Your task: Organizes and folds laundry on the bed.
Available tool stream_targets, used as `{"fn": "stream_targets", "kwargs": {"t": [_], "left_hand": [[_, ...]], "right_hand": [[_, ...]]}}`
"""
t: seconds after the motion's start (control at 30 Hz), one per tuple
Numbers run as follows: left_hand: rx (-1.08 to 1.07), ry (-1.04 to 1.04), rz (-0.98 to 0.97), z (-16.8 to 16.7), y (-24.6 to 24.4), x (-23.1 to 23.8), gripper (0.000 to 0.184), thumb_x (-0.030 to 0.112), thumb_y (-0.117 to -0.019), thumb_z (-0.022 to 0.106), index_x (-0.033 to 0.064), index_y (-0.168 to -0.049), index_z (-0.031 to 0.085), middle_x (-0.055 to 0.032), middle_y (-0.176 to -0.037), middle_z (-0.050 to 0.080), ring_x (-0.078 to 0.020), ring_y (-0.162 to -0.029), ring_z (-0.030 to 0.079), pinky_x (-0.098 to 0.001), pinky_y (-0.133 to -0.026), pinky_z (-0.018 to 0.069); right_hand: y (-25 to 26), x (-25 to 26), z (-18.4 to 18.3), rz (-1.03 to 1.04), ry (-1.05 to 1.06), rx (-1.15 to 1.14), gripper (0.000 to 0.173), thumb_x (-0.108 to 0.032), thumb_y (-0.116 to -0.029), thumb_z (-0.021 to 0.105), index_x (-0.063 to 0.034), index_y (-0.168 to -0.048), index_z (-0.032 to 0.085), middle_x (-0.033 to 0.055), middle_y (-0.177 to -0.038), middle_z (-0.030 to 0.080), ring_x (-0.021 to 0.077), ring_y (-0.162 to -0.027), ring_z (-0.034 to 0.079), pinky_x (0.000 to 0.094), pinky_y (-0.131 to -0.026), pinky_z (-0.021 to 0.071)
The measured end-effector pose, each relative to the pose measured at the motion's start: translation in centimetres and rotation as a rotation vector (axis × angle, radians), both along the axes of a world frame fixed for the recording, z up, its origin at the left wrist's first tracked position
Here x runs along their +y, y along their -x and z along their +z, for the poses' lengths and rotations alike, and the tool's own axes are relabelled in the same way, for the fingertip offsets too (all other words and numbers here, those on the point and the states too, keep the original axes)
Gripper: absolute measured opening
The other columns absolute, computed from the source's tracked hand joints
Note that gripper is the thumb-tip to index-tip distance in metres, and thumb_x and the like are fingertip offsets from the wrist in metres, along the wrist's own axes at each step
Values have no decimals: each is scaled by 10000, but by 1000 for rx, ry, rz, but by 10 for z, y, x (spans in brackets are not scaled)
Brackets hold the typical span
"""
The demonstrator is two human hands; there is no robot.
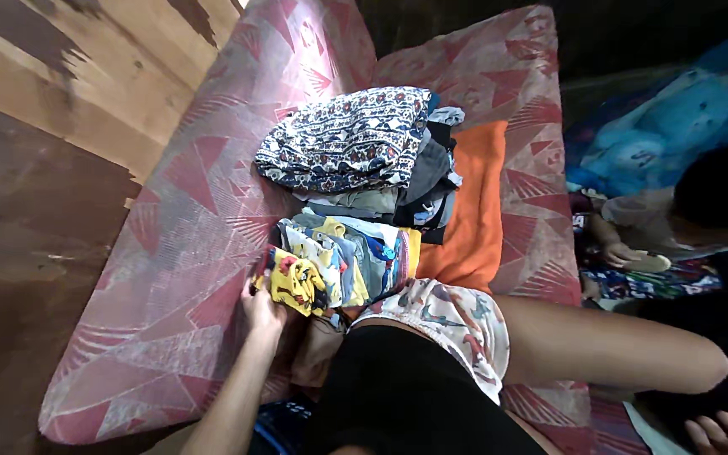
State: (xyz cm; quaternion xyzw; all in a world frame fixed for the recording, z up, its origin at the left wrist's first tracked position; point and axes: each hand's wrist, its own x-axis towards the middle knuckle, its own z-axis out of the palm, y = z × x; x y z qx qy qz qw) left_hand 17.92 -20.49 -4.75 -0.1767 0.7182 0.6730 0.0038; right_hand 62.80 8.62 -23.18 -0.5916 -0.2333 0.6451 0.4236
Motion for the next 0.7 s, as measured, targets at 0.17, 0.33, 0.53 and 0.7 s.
{"fn": "stream_targets", "kwargs": {"t": [0.17,0.33,0.53,0.7], "left_hand": [[45,21,0,0,8,17,578,33,-1037,544,11,-1536,253,-239,-1365,487,-241,-1122,584,-377,-929,522],[571,621,-266,-28,5,7,576,11,-939,563,-200,-1436,362,-441,-1534,262,-530,-1426,315,-537,-1177,284],[202,897,-765,-8,19,57,558,154,-1098,410,-118,-1555,242,-352,-1617,221,-458,-1529,203,-589,-1236,116],[-13,1213,-856,1,63,121,770,521,-1083,366,-23,-1604,201,-293,-1664,144,-483,-1536,147,-732,-1166,88]], "right_hand": [[1,4,0,25,-9,-39,297,-113,-1090,372,-10,-1362,434,-22,-955,650,84,-773,685,256,-746,588],[10,-17,27,101,-104,-180,409,-113,-1073,367,116,-1411,350,100,-1116,585,131,-879,669,298,-812,562],[4,3,6,119,-16,-222,392,-185,-1103,330,-6,-1451,354,-33,-1032,598,40,-784,644,240,-741,560],[12,10,-4,235,-18,-288,419,-209,-1104,325,10,-1461,339,-28,-1036,604,18,-760,635,215,-707,554]]}}
